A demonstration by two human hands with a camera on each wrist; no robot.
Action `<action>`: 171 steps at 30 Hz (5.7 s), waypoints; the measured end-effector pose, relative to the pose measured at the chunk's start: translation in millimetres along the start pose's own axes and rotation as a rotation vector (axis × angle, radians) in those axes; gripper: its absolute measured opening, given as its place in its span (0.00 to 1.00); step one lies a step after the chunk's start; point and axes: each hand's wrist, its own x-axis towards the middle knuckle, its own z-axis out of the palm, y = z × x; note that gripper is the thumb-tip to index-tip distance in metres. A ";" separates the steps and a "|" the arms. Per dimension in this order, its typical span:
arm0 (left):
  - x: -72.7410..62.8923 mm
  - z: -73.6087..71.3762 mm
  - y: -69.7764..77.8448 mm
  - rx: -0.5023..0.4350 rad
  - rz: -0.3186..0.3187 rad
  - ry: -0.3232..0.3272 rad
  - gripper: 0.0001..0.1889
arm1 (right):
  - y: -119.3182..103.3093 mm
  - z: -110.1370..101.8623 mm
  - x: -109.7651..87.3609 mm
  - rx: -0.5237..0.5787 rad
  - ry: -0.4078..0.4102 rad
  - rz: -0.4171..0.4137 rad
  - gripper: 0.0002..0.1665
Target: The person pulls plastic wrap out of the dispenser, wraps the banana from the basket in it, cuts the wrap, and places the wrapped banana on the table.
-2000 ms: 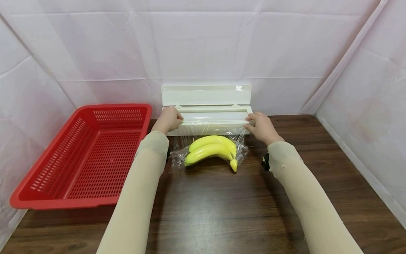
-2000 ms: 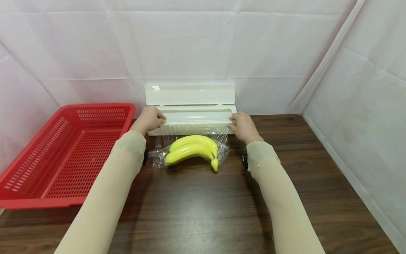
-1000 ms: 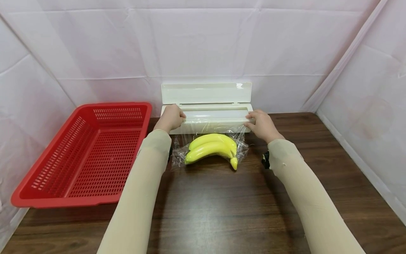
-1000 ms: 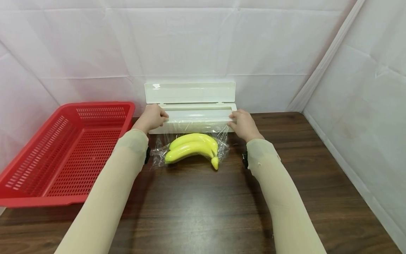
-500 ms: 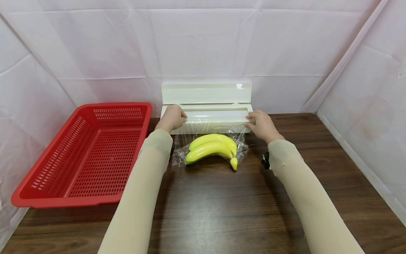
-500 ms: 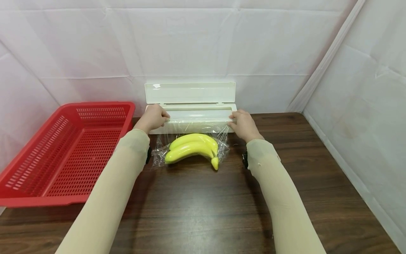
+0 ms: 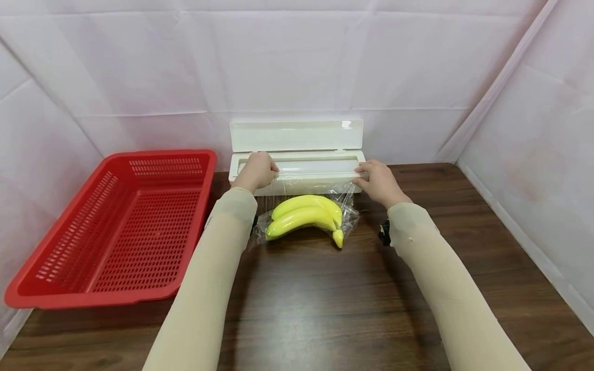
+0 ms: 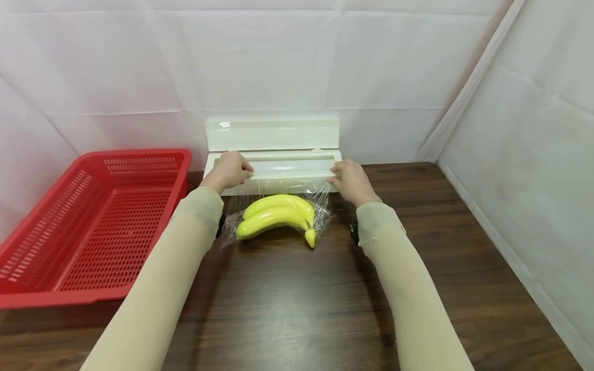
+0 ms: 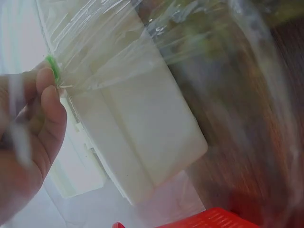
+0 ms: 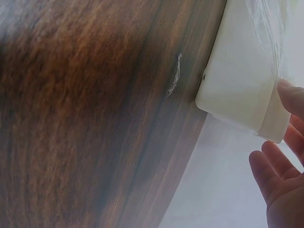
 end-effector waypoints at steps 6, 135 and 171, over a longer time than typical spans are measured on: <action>0.7 -3.1 0.7 0.013 -0.001 -0.033 0.15 | -0.9 -0.1 0.1 0.000 0.002 0.005 0.21; 4.1 -11.5 38.2 -0.128 -0.053 -0.374 0.27 | 1.7 -1.4 6.3 -0.008 -0.025 0.005 0.22; 7.2 -6.5 48.6 -0.139 -0.064 -0.406 0.27 | -0.8 -0.8 6.0 -0.008 -0.019 0.009 0.22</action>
